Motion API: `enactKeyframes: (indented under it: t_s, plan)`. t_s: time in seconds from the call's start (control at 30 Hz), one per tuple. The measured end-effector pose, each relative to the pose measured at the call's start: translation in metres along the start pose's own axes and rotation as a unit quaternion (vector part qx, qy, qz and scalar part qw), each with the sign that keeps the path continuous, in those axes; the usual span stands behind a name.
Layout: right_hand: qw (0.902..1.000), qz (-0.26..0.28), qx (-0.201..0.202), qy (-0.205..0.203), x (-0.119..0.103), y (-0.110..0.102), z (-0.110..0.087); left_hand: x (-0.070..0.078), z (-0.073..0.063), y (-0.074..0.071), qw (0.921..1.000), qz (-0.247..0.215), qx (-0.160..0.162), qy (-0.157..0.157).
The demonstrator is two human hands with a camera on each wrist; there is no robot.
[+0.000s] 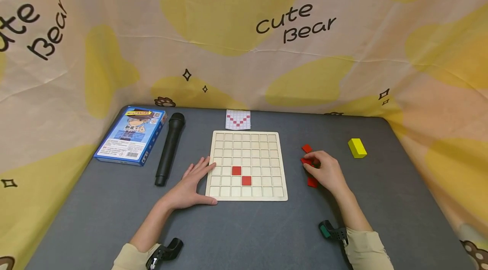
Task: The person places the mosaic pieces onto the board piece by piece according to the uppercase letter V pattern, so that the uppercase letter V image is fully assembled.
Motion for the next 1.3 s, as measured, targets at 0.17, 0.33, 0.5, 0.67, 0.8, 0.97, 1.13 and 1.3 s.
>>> enactKeyframes:
  t_s: [0.17,0.33,0.5,0.67,0.8,0.97,1.13,1.3]
  plan:
    - [0.9999,0.006,-0.008,-0.008,0.0,0.003,0.001,0.0,-0.001,0.0,1.0,-0.001,-0.001,0.001]
    - [0.9993,0.021,-0.024,-0.018,-0.003,0.01,0.004,0.001,0.0,-0.001,1.0,0.003,-0.002,0.005]
    - [0.9997,0.009,-0.02,-0.008,-0.004,0.011,0.004,0.002,0.001,-0.001,0.9999,0.01,0.001,0.006]
    - [0.9999,0.002,-0.017,0.001,-0.002,0.011,0.003,0.002,0.0,-0.002,0.9999,0.01,0.0,0.003]
    - [0.9998,0.007,-0.016,0.0,-0.002,0.012,0.004,0.002,0.0,-0.002,0.9999,0.01,0.0,0.003]
    - [0.9996,0.021,-0.02,-0.006,-0.007,0.015,0.006,0.002,0.0,-0.001,0.9999,0.011,-0.001,0.002]
    - [0.9985,0.048,-0.024,-0.009,-0.018,0.023,0.009,0.002,0.0,-0.001,0.9999,0.012,0.002,0.002]
    - [0.9956,0.087,-0.036,-0.011,-0.031,0.038,0.012,0.001,0.0,-0.001,0.9999,0.015,0.002,-0.001]
Point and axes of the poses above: each hand's wrist, its own z-axis towards the middle knuckle, its own y-axis out of the palm, x = y × z, the point moved 5 cm from there along z, towards the middle knuckle, and after that the axes turned 15 degrees about z, right-handed, at the moved point
